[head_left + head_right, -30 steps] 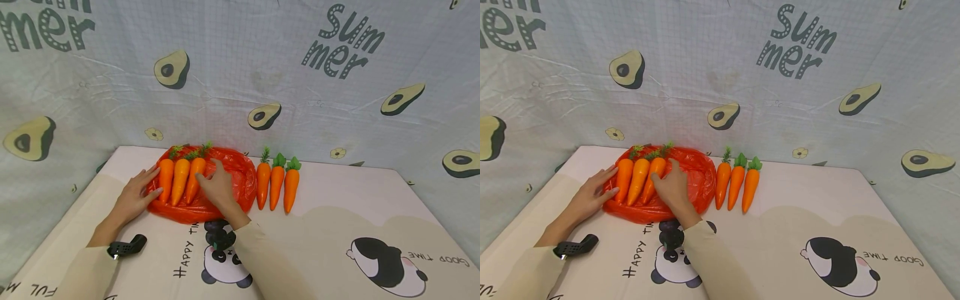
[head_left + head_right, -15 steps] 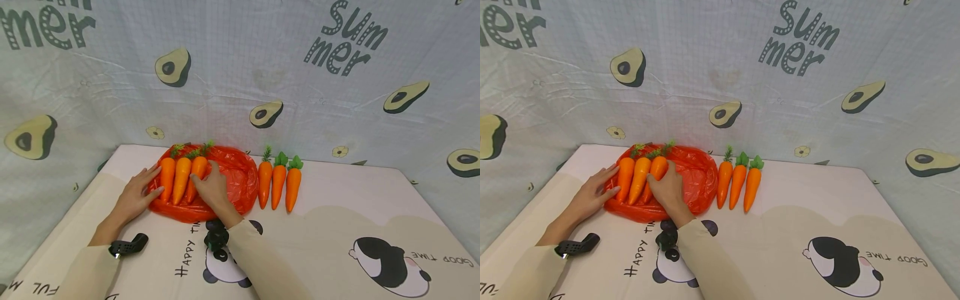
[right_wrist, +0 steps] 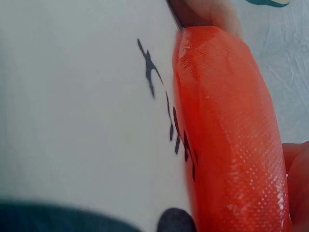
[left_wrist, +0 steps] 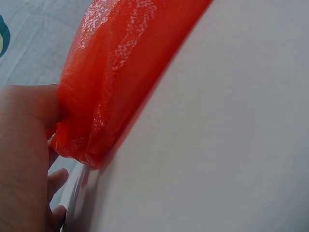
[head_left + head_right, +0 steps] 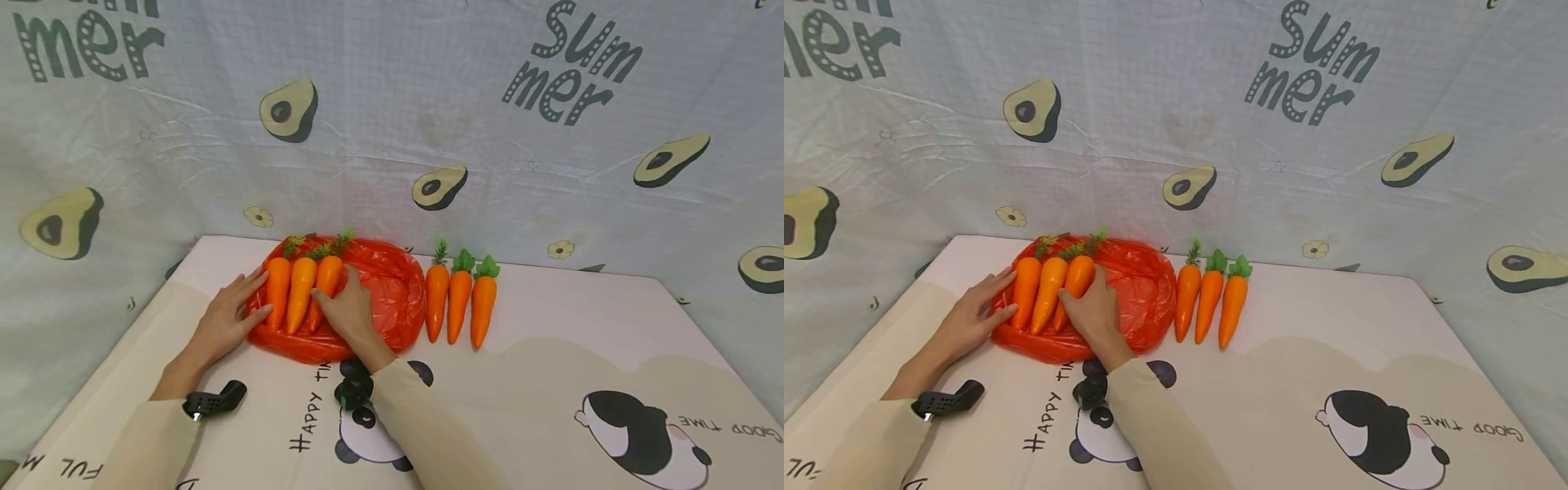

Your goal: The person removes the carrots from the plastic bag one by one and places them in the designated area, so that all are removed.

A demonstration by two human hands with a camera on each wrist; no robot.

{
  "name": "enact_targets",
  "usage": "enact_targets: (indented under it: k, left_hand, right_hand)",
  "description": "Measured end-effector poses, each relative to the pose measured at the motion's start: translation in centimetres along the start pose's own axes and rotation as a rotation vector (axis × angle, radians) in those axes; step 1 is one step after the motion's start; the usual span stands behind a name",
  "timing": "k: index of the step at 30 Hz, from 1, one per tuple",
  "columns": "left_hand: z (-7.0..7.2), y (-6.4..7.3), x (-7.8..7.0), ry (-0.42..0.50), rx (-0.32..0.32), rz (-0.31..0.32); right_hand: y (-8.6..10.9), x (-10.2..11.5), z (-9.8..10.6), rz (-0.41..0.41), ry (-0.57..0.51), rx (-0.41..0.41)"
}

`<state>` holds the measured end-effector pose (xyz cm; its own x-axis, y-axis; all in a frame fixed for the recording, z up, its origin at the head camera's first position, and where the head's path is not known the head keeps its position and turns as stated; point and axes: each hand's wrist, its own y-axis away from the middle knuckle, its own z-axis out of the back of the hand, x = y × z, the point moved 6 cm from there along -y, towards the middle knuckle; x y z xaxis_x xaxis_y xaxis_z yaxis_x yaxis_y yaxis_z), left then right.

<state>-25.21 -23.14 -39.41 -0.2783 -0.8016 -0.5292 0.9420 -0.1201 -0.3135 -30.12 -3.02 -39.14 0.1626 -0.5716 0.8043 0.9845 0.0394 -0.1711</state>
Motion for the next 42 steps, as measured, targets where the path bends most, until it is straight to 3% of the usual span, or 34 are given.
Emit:
enact_targets:
  k: [31, 42]
  left_hand:
    - [0.05, -0.12, 0.01, 0.006, 0.019, 0.014]
    - [0.14, -0.03, -0.07, 0.006, 0.013, 0.017]
  right_hand:
    - [-0.40, 0.05, -0.29, -0.053, 0.105, -0.031]
    - [-0.34, 0.15, -0.20, -0.043, 0.089, -0.036]
